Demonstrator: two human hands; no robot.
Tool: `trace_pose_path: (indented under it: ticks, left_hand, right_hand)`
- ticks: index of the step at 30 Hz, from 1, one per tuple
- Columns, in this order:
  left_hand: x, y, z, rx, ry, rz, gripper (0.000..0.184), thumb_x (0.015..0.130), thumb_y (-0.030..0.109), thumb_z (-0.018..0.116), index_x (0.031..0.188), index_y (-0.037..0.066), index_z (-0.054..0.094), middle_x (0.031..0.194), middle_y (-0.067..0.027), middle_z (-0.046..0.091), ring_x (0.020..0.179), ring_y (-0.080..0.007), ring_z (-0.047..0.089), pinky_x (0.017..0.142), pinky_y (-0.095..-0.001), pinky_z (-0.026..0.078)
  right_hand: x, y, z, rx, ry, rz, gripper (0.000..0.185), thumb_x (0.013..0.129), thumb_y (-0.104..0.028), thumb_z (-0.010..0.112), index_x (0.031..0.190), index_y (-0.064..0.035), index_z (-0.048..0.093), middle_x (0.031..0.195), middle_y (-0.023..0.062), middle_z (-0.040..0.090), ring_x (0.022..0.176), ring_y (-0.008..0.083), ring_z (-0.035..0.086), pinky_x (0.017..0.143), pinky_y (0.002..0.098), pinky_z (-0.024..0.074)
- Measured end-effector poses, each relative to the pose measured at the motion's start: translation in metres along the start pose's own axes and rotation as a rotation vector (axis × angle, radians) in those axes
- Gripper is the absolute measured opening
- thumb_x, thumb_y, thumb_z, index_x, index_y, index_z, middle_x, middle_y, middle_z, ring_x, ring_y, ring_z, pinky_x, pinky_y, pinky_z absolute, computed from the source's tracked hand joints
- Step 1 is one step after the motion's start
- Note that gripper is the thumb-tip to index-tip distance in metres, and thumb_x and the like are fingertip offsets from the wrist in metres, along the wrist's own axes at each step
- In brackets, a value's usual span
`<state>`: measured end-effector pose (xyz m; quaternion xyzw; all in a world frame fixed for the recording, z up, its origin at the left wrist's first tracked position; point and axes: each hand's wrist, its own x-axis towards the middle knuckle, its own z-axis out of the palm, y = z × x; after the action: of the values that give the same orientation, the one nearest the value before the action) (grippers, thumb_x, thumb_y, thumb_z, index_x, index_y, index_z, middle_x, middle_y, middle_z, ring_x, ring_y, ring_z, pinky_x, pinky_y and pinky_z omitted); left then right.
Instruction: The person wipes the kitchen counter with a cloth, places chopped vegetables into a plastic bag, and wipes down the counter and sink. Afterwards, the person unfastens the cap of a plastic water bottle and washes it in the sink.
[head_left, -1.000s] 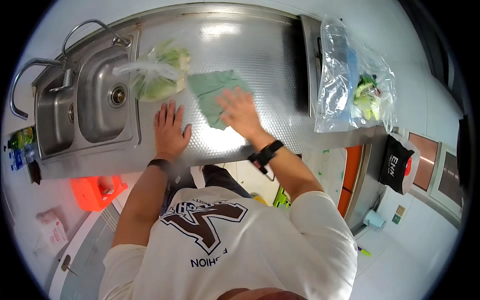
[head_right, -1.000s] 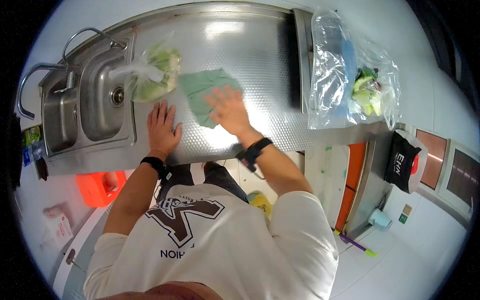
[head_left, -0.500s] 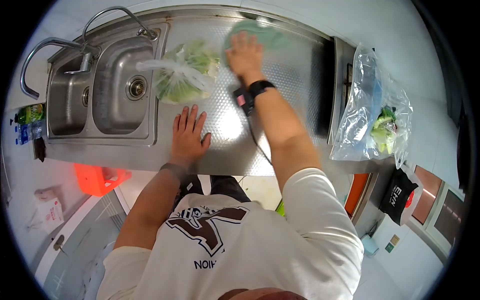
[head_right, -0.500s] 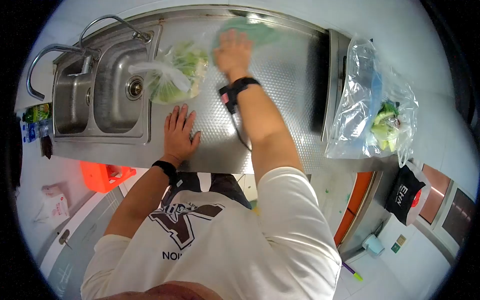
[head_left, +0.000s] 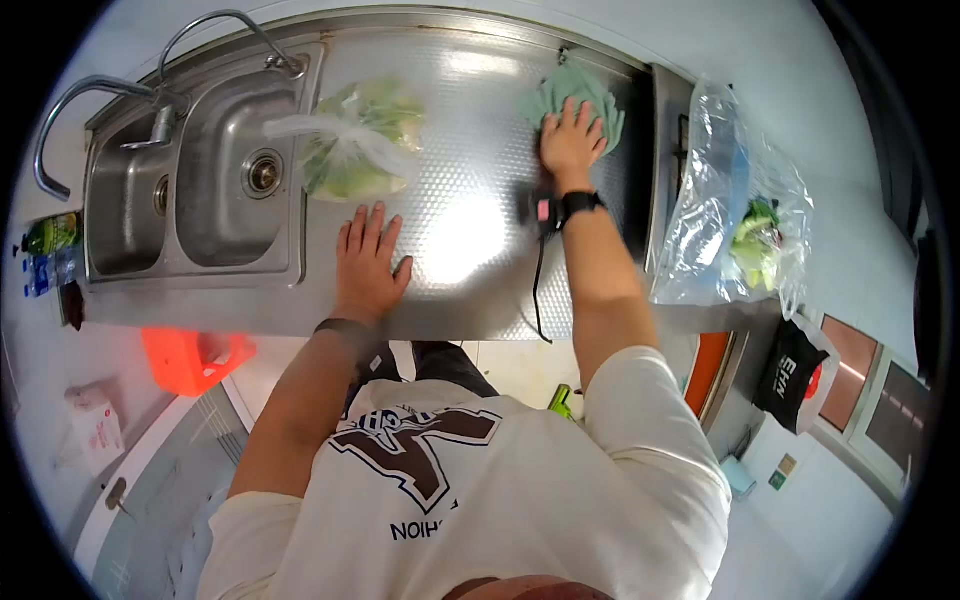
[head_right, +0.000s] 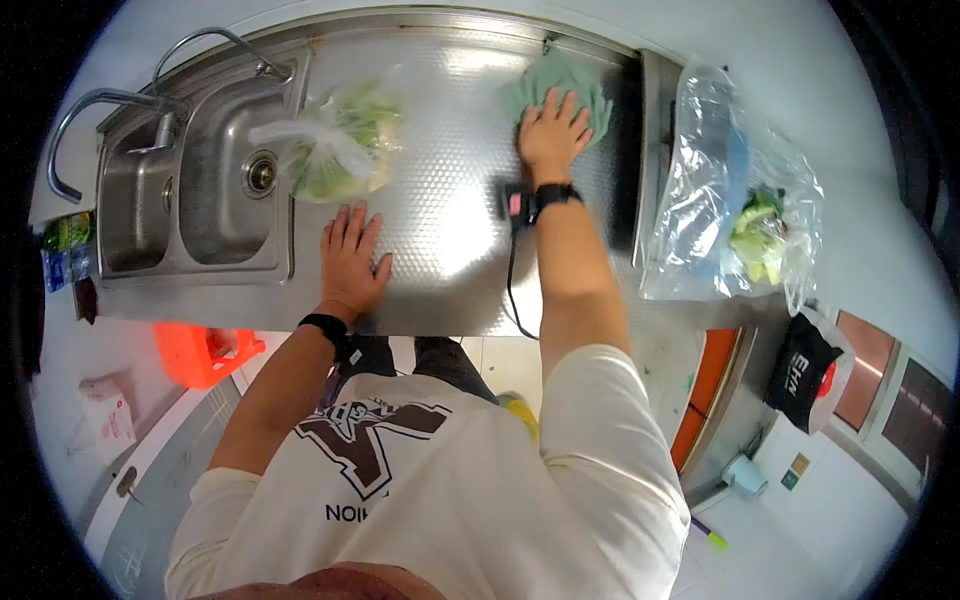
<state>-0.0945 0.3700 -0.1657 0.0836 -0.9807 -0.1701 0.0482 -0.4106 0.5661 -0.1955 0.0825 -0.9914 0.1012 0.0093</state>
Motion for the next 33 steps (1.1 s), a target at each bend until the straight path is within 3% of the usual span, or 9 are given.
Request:
trace_pose_path:
  ticks: [5, 8, 12, 14, 17, 22, 28, 30, 33]
  left_hand:
    - [-0.002, 0.001, 0.002, 0.040, -0.036, 0.055, 0.061, 0.083, 0.032, 0.064, 0.138, 0.010, 0.049, 0.152, -0.0151, 0.037, 0.140, -0.0393, 0.031, 0.114, -0.0551, 0.023]
    - [0.000, -0.002, 0.006, 0.074, -0.005, 0.084, 0.060, 0.084, 0.032, 0.063, 0.138, 0.010, 0.049, 0.152, -0.0154, 0.036, 0.141, -0.0391, 0.030, 0.114, -0.0543, 0.023]
    - [-0.005, 0.002, 0.005, 0.112, 0.042, 0.089, 0.059, 0.086, 0.032, 0.061, 0.139, 0.011, 0.049, 0.152, -0.0152, 0.037, 0.141, -0.0382, 0.030, 0.115, -0.0537, 0.022]
    - [-0.003, 0.002, 0.005, 0.118, 0.047, 0.095, 0.058, 0.087, 0.032, 0.060, 0.140, 0.011, 0.048, 0.152, -0.0149, 0.037, 0.141, -0.0380, 0.030, 0.115, -0.0536, 0.022]
    - [-0.005, 0.001, 0.008, 0.106, 0.067, 0.100, 0.058, 0.088, 0.032, 0.059, 0.141, 0.012, 0.048, 0.152, -0.0145, 0.037, 0.141, -0.0378, 0.030, 0.114, -0.0532, 0.022]
    - [-0.004, 0.003, 0.004, 0.123, 0.075, 0.106, 0.057, 0.088, 0.032, 0.059, 0.140, 0.011, 0.048, 0.152, -0.0141, 0.037, 0.140, -0.0372, 0.031, 0.114, -0.0524, 0.022]
    - [-0.005, 0.004, 0.005, 0.131, 0.072, 0.103, 0.057, 0.089, 0.032, 0.059, 0.140, 0.011, 0.048, 0.153, -0.0138, 0.037, 0.140, -0.0370, 0.030, 0.114, -0.0510, 0.022]
    - [-0.004, 0.006, 0.004, 0.134, 0.072, 0.111, 0.057, 0.087, 0.032, 0.060, 0.139, 0.010, 0.049, 0.152, -0.0143, 0.038, 0.139, -0.0373, 0.032, 0.114, -0.0514, 0.024]
    - [-0.001, -0.002, 0.008, 0.126, 0.099, 0.132, 0.059, 0.085, 0.031, 0.063, 0.138, 0.009, 0.050, 0.149, -0.0162, 0.041, 0.137, -0.0385, 0.035, 0.112, -0.0520, 0.026]
  right_hand:
    - [-0.153, -0.024, -0.003, -0.083, -0.054, -0.327, 0.050, 0.092, -0.028, 0.050, 0.140, -0.0169, 0.052, 0.153, 0.0120, 0.040, 0.136, 0.0457, 0.035, 0.109, 0.0671, 0.0214]
    - [-0.231, -0.049, -0.031, 0.197, -0.086, -0.568, 0.055, 0.082, -0.042, 0.067, 0.132, -0.0201, 0.060, 0.147, 0.0071, 0.046, 0.131, 0.0366, 0.042, 0.105, 0.0538, 0.0325]
    - [-0.228, 0.011, -0.044, 0.184, -0.154, -0.062, 0.057, 0.078, -0.051, 0.069, 0.114, -0.0067, 0.066, 0.134, 0.0182, 0.050, 0.123, 0.0352, 0.045, 0.098, 0.0508, 0.0359]
    - [-0.235, 0.083, -0.041, 0.019, 0.154, 0.027, 0.056, 0.083, -0.047, 0.063, 0.122, -0.0078, 0.063, 0.138, 0.0190, 0.048, 0.125, 0.0376, 0.044, 0.098, 0.0533, 0.0363]
    - [-0.236, 0.192, -0.068, -0.236, -0.044, 0.391, 0.066, 0.094, -0.054, 0.045, 0.144, -0.0115, 0.045, 0.152, 0.0212, 0.036, 0.141, 0.0401, 0.031, 0.113, 0.0566, 0.0261]
    - [-0.226, 0.276, -0.070, -0.297, 0.196, 0.602, 0.064, 0.096, -0.054, 0.041, 0.145, -0.0130, 0.043, 0.150, 0.0221, 0.038, 0.139, 0.0417, 0.032, 0.109, 0.0579, 0.0294]
    - [-0.303, 0.099, -0.037, -0.033, -0.040, -0.184, 0.068, 0.090, -0.052, 0.055, 0.150, -0.0241, 0.038, 0.155, 0.0185, 0.032, 0.143, 0.0437, 0.024, 0.114, 0.0621, 0.0184]
    - [-0.319, 0.050, -0.069, 0.152, -0.096, -0.332, 0.063, 0.084, -0.049, 0.065, 0.139, -0.0221, 0.053, 0.146, 0.0146, 0.043, 0.134, 0.0395, 0.037, 0.109, 0.0562, 0.0279]
    - [-0.286, 0.064, -0.097, 0.236, -0.299, -0.171, 0.059, 0.076, -0.047, 0.074, 0.123, -0.0131, 0.064, 0.132, 0.0151, 0.054, 0.119, 0.0354, 0.049, 0.101, 0.0526, 0.0346]
